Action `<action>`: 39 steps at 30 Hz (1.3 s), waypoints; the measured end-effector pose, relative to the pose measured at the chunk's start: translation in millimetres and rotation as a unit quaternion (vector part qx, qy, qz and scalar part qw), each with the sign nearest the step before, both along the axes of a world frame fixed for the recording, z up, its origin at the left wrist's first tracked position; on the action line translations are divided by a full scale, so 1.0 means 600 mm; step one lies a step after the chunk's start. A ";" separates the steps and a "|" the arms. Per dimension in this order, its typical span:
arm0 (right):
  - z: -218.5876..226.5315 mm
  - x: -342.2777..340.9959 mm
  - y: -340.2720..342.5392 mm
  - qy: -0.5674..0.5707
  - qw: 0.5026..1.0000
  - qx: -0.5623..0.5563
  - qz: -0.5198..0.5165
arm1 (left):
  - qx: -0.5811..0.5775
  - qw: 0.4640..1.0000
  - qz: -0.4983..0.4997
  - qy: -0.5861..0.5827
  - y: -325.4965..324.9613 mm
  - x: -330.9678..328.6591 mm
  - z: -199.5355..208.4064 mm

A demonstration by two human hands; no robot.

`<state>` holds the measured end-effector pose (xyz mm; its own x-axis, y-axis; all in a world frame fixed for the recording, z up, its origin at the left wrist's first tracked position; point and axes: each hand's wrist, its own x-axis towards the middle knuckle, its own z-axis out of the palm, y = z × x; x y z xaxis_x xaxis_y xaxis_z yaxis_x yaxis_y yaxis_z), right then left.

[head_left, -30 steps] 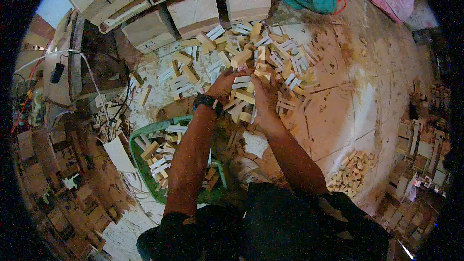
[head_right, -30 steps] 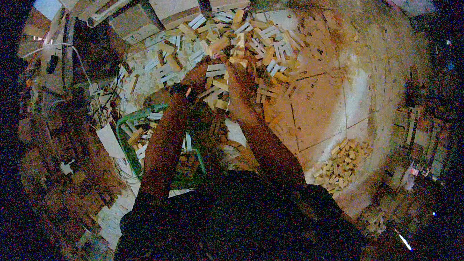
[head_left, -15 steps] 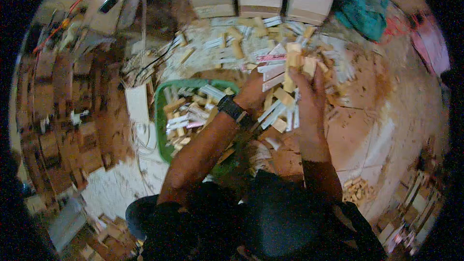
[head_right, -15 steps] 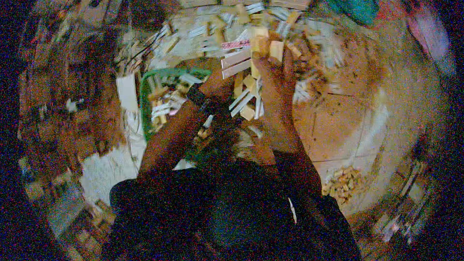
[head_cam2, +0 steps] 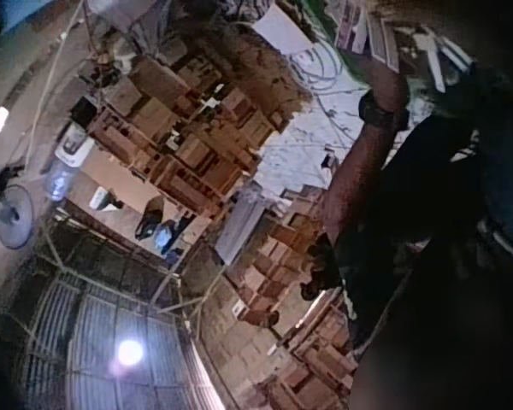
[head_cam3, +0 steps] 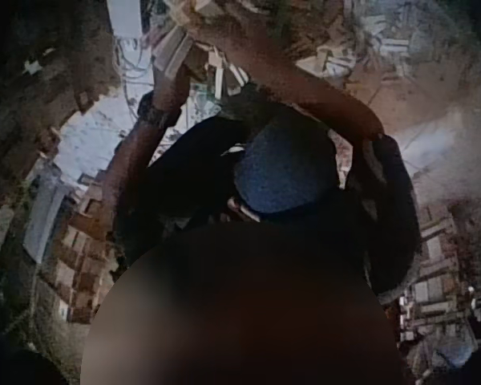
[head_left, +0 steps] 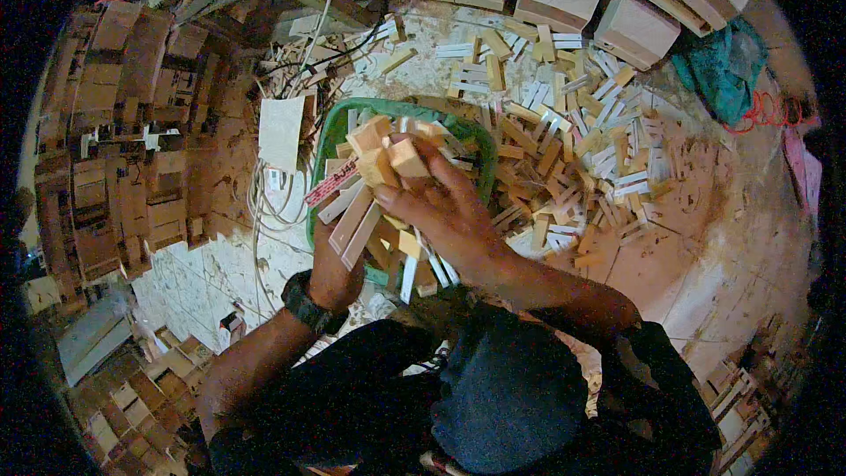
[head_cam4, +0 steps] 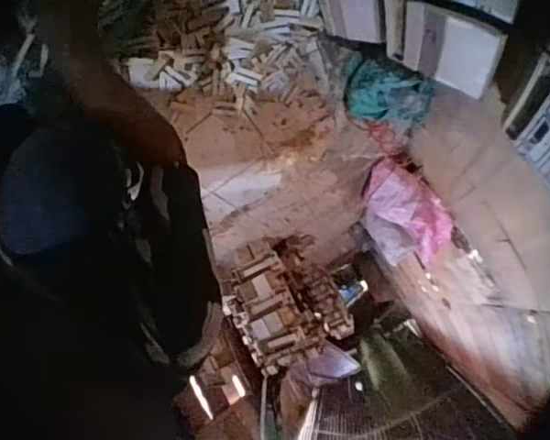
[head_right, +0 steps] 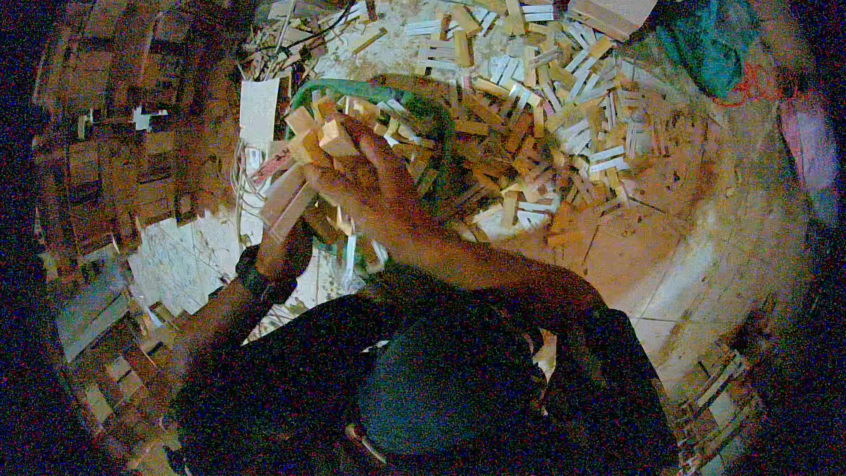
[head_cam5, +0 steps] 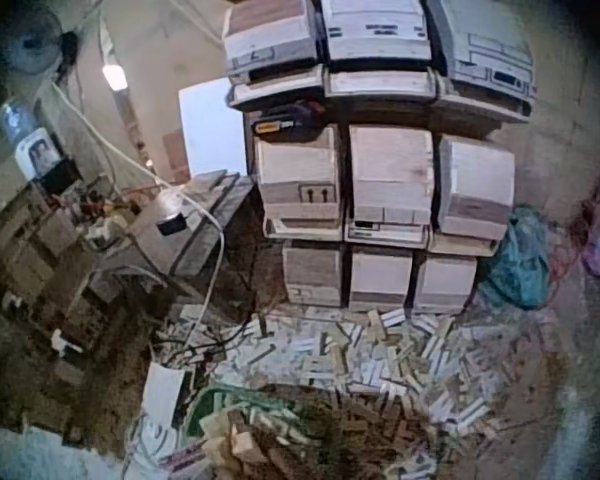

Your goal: The person sits on the floor and sorts small wooden pieces from a green bin and the surrounding floor. They pick up pieces with both hands, inspect them, and place them back into the bin or onto the floor repeatedly.

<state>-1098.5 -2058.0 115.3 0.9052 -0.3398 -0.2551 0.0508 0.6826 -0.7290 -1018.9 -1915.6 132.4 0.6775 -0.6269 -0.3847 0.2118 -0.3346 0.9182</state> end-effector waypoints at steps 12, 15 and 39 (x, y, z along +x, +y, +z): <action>-0.157 -0.039 0.008 0.181 0.695 -0.696 0.023 | 0.170 0.919 -0.067 -0.350 0.019 0.105 -0.122; -0.153 -0.044 0.014 0.186 0.672 -0.712 0.081 | 0.108 0.853 -0.170 -0.482 -0.029 0.132 -0.136; -0.171 0.012 -0.050 0.007 0.621 -0.769 0.152 | 0.199 0.819 -0.328 -0.428 0.018 0.098 -0.161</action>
